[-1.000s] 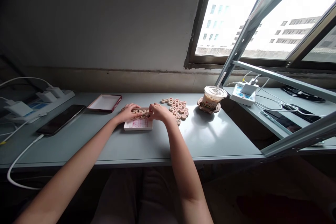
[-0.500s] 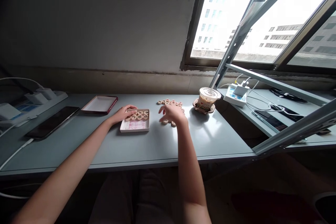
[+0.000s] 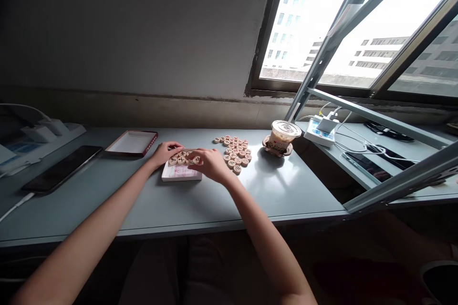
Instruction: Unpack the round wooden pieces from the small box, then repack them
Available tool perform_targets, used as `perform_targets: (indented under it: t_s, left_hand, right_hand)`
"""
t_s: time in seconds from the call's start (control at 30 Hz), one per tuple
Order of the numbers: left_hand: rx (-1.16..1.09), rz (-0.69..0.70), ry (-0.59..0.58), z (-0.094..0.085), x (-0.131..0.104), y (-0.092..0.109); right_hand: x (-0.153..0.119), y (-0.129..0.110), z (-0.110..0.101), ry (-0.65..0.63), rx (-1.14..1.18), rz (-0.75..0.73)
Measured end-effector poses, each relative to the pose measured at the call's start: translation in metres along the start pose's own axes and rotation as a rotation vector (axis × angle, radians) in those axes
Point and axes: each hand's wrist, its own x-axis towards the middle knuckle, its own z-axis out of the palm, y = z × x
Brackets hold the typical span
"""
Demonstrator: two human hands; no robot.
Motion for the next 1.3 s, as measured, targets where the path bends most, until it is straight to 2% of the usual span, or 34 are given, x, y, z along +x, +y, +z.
perform_targets:
  t_s: [0.1, 0.17, 0.33, 0.43, 0.63, 0.87, 1.0, 1.17, 1.3]
  left_hand:
    - [0.008, 0.023, 0.042, -0.001, 0.002, -0.003]
    - [0.031, 0.029, 0.052, -0.002, 0.004, -0.006]
    - [0.046, 0.032, 0.062, -0.002, 0.004, -0.007]
    - [0.059, 0.052, 0.065, -0.002, 0.003, -0.005]
    - [0.058, 0.039, 0.066, -0.002, -0.001, -0.002]
    - [0.074, 0.034, 0.057, -0.002, -0.003, 0.000]
    - [0.061, 0.020, 0.057, -0.001, -0.004, 0.000]
    - [0.054, 0.046, 0.053, -0.003, -0.005, -0.001]
    - [0.070, 0.027, 0.039, -0.004, -0.006, 0.002]
  right_hand:
    - [0.026, -0.018, 0.019, -0.025, -0.036, -0.059]
    - [0.037, -0.021, 0.031, -0.040, -0.087, -0.074]
    - [0.035, -0.013, 0.045, -0.030, -0.058, -0.138]
    - [0.028, -0.009, 0.042, 0.021, -0.102, -0.111]
    - [0.026, -0.010, 0.036, -0.105, -0.116, -0.109]
    - [0.024, -0.010, 0.044, -0.076, -0.074, -0.189]
    - [0.023, -0.012, 0.044, -0.082, -0.064, -0.188]
    - [0.025, -0.011, 0.034, -0.098, -0.072, -0.128]
    - [0.018, 0.008, 0.009, 0.064, -0.241, 0.082]
